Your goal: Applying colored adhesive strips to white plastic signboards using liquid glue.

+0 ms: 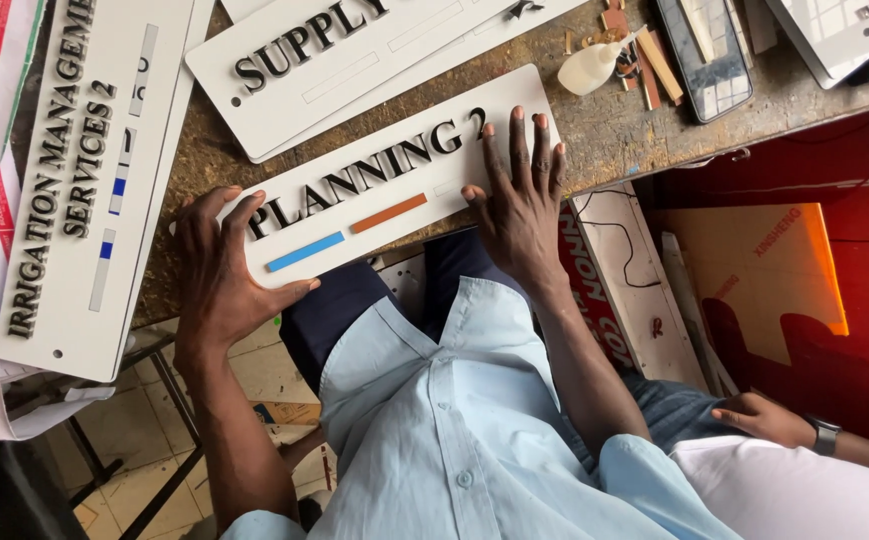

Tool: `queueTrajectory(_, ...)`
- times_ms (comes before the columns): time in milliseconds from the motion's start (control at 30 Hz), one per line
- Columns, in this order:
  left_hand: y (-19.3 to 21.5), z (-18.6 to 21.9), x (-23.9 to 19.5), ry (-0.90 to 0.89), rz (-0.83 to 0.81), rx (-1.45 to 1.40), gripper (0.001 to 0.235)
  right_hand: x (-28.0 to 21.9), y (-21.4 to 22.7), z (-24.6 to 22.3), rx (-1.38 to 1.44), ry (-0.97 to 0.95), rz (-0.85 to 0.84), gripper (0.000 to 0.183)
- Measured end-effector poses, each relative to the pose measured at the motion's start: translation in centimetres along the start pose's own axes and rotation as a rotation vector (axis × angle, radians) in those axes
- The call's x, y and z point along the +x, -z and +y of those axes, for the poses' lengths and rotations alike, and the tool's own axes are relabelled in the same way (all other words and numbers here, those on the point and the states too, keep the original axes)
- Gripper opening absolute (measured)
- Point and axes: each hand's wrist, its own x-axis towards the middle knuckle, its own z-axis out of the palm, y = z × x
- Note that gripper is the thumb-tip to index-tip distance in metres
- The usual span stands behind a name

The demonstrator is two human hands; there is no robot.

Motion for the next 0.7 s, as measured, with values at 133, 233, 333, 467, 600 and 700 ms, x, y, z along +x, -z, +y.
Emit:
queueTrajectory(133, 0.2, 0.4, 0.0, -0.001, 0.016, 0.035, 0.115, 0.2, -0.5, 1.3, 0.004, -0.021, 0.004, 0.084)
queueTrajectory(233, 0.3, 0.4, 0.1, 0.011, 0.008, -0.002, 0.113, 0.2, -0.9, 1.7, 0.030, -0.028, 0.095, 0.080)
queueTrajectory(333, 0.0, 0.0, 0.2, 0.044, -0.011, 0.016, 0.114, 0.2, 0.1, 0.2, 0.284, 0.054, 0.444, 0.033)
queueTrajectory(467, -1.0, -0.8, -0.6, 0.051, 0.012, -0.025, 0.119, 0.3, -1.2, 0.1, 0.504, 0.267, 0.598, 0.020)
queueTrajectory(600, -1.2, -1.1, -0.6, 0.003, 0.048, -0.053, 0.117, 0.2, -1.5, -1.7, 0.524, 0.354, 0.514, 0.013)
queueTrajectory(700, -2.3, -2.0, -0.8, 0.000, 0.070, -0.037, 0.125, -0.1, -2.4, -3.0, 0.374, 0.373, 0.364, 0.040)
